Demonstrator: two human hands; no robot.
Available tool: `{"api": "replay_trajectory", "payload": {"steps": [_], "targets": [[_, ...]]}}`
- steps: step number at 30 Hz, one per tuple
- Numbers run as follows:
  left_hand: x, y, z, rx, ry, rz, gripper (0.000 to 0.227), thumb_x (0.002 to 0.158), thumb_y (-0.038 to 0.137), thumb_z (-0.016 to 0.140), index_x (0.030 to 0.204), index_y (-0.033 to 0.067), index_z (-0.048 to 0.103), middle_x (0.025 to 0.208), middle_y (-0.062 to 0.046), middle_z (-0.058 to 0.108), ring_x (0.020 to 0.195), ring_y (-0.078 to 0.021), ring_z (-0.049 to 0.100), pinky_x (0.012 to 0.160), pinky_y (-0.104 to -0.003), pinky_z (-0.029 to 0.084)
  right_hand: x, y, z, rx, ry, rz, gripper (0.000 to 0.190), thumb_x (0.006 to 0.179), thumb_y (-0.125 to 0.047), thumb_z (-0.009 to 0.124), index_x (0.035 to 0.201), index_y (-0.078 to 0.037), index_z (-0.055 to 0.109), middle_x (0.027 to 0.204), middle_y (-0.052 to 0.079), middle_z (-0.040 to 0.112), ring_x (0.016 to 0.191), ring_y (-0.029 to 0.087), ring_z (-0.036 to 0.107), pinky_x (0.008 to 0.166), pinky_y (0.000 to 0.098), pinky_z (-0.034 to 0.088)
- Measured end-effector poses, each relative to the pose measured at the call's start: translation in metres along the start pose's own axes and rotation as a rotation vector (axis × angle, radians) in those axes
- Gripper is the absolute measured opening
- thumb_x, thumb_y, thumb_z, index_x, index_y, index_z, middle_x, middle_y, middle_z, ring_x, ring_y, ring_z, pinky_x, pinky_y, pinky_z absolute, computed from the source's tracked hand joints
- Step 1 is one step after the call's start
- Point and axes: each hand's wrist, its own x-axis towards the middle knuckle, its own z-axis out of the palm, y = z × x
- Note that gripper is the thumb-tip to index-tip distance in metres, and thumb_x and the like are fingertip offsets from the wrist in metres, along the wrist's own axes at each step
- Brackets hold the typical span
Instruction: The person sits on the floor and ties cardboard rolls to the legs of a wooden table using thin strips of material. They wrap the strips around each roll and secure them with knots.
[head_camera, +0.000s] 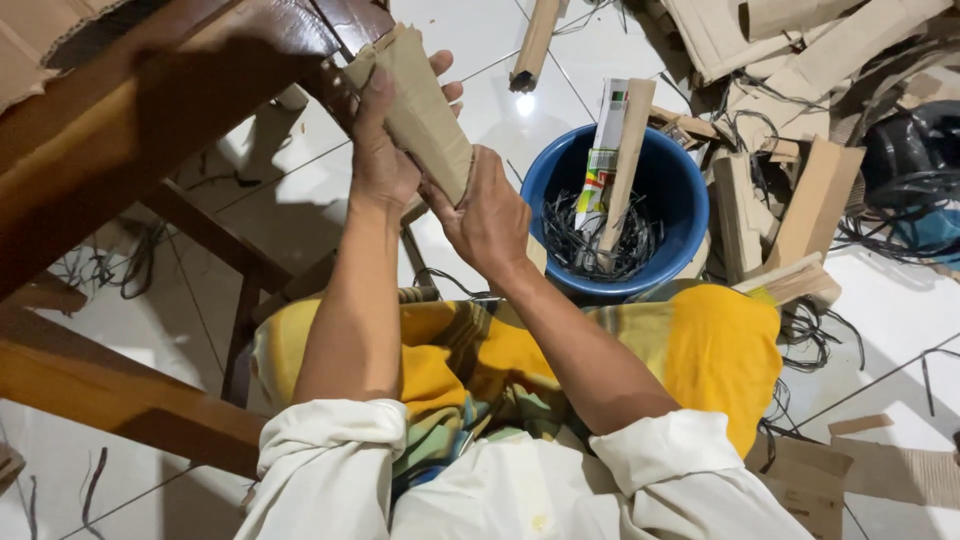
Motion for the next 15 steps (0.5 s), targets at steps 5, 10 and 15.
{"api": "replay_trajectory", "payload": {"steps": [5,10,15], "targets": [[-0.001,0.004,0.014,-0.007,0.073,0.03,0.079,0.071,0.067,0.074,0.123,0.0084,0.06,0.104,-0.013,0.067,0.09,-0.0228,0.066,0.085,-0.038,0.055,0.001,0.001,0.002,-0.014,-0.007,0.018,0.057,0.092,-0.06,0.059,0.118,-0.012,0.044,0.107,0.015,0.062,0.082,0.045,0.064,0.053,0.057,0.042],[0.002,0.007,0.036,0.007,0.278,0.064,0.084,0.065,0.083,0.052,0.1,0.007,0.057,0.078,-0.012,0.063,0.071,-0.0212,0.064,0.071,-0.036,0.056,0.0,0.002,0.003,-0.013,0.003,0.012,0.057,0.09,-0.054,0.065,0.124,-0.013,0.046,0.112,0.014,0.063,0.085,0.046,0.064,0.055,0.0578,0.044],[0.008,0.002,0.033,-0.008,0.312,0.042,0.083,0.068,0.084,0.036,0.086,0.0066,0.06,0.073,-0.012,0.064,0.068,-0.0229,0.063,0.069,-0.037,0.054,0.0,0.005,0.005,-0.015,0.015,-0.007,0.057,0.092,-0.055,0.061,0.125,-0.012,0.046,0.111,0.014,0.063,0.084,0.045,0.063,0.053,0.0572,0.042]]}}
